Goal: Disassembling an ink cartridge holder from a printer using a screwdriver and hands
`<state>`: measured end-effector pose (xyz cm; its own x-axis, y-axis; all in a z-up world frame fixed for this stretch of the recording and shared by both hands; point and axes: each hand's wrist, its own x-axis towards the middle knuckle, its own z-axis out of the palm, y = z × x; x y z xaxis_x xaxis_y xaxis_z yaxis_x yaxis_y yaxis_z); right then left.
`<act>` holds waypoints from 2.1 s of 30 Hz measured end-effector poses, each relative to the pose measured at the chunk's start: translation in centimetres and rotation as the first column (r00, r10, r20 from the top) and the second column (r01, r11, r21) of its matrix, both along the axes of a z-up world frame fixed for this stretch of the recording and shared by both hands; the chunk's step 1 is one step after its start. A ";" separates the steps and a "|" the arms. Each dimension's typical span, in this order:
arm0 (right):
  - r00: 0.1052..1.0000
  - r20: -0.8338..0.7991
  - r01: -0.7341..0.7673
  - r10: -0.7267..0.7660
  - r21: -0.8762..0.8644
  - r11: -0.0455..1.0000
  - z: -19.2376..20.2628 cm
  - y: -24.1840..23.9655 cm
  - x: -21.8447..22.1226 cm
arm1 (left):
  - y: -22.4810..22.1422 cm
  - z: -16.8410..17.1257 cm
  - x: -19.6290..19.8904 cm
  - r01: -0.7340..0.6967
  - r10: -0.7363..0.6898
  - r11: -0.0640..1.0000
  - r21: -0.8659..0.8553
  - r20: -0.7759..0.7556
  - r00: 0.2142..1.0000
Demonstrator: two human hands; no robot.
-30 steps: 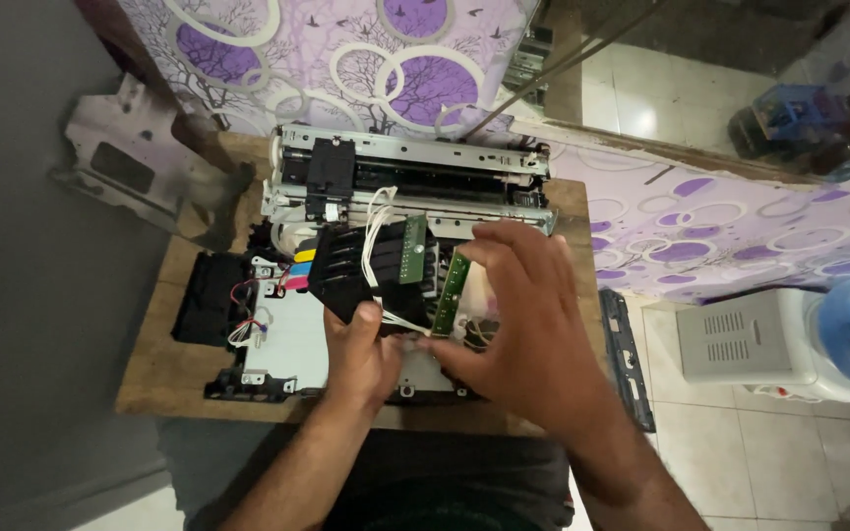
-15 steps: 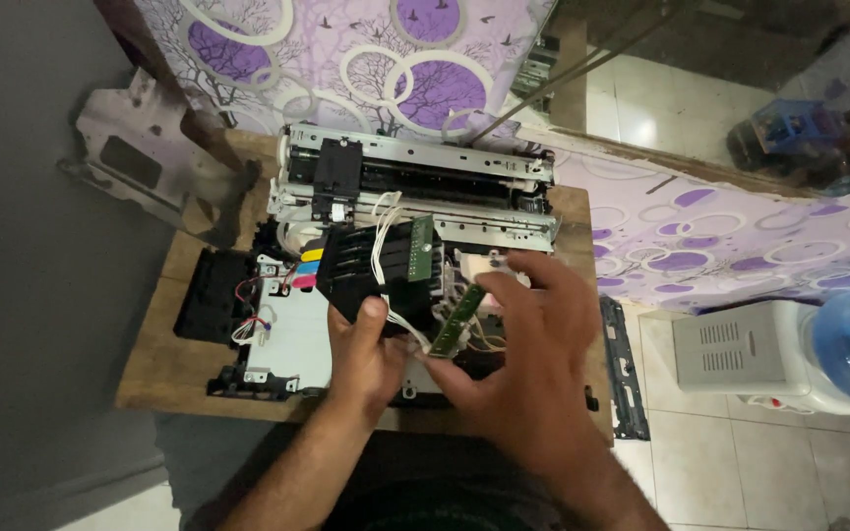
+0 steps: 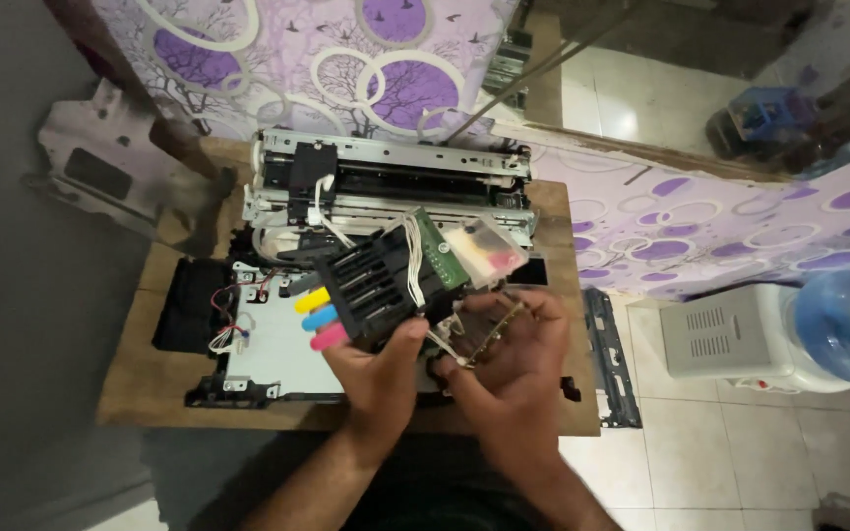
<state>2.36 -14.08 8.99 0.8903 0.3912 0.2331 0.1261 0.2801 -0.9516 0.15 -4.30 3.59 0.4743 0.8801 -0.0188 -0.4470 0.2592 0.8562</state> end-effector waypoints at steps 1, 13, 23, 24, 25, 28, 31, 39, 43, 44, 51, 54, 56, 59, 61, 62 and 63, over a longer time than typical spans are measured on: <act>1.000 0.001 0.007 -0.007 0.004 1.000 -0.3 -0.1 0.0 | 0.0 0.0 0.1 0.007 -0.007 1.000 0.004 0.001 1.000; 0.850 -0.444 0.004 0.285 0.546 0.838 -2.7 0.2 1.2 | -0.5 -1.1 0.3 0.093 -0.128 0.988 0.125 0.320 0.939; 0.806 -0.535 0.092 0.254 0.537 0.838 -3.1 0.8 1.5 | 0.7 -1.9 1.1 -0.047 0.039 0.997 0.056 0.138 0.990; 0.785 -0.558 0.104 0.268 0.547 0.831 -3.3 0.7 1.6 | 0.9 -2.0 1.2 -0.063 0.068 0.997 -0.040 0.149 0.986; 0.786 -0.556 0.102 0.269 0.546 0.832 -3.2 0.7 1.6 | 1.0 -1.9 1.3 -0.065 0.070 0.997 -0.041 0.151 0.986; 0.781 -0.548 0.064 0.300 0.547 0.835 -2.8 0.6 1.8 | 1.2 -1.5 1.3 -0.082 0.083 0.997 -0.015 0.179 0.980; 0.778 -0.540 0.025 0.321 0.537 0.844 -2.2 0.2 2.1 | 1.5 -0.6 1.4 -0.068 0.084 0.995 -0.069 0.249 0.965; 0.753 -0.647 0.171 -0.121 0.015 0.985 3.7 -2.8 2.2 | 3.3 1.3 0.7 -0.024 0.016 0.952 -0.306 -0.028 0.999; 0.824 -0.550 0.122 -0.139 -0.067 0.990 0.7 -6.8 5.6 | 3.6 1.0 0.5 0.005 -0.025 0.945 -0.327 -0.056 0.998; 0.869 -0.479 0.079 -0.124 -0.114 0.990 1.1 -6.9 6.4 | 3.6 1.2 0.4 0.031 -0.039 0.943 -0.330 -0.018 0.999; 0.949 0.156 0.035 0.275 -0.916 0.399 2.1 -3.7 9.1 | 3.6 -1.0 -0.1 0.038 0.059 0.937 -0.348 0.264 0.963; 0.911 0.177 0.063 0.372 -0.952 0.298 2.2 -1.2 10.0 | 4.1 0.4 0.5 0.057 0.067 0.940 -0.336 0.346 0.936; 0.877 0.210 0.075 0.431 -0.948 0.308 1.6 -0.5 10.6 | 4.6 -1.4 0.5 0.061 0.061 0.940 -0.335 0.342 0.938; 0.823 0.226 0.082 0.522 -0.955 0.285 1.4 0.4 10.4 | 4.7 -1.7 0.3 0.079 0.043 0.939 -0.336 0.343 0.938; 0.806 0.209 0.080 0.554 -0.965 0.248 0.7 0.4 10.8 | 5.0 -2.4 0.2 0.097 0.030 0.936 -0.338 0.351 0.936; 0.808 0.222 0.099 0.545 -0.964 0.246 -0.1 0.2 11.4 | 5.4 -3.5 0.2 0.106 0.022 0.936 -0.335 0.356 0.934; 0.810 0.235 0.118 0.538 -0.963 0.243 -1.0 0.0 12.0 | 5.7 -4.6 0.2 0.114 0.016 0.936 -0.333 0.362 0.932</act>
<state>14.36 -14.12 8.02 0.6330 0.7620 -0.1367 0.6823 -0.6326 -0.3664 0.40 1.42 -0.99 0.5489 0.8244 -0.1381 -0.6817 0.5371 0.4969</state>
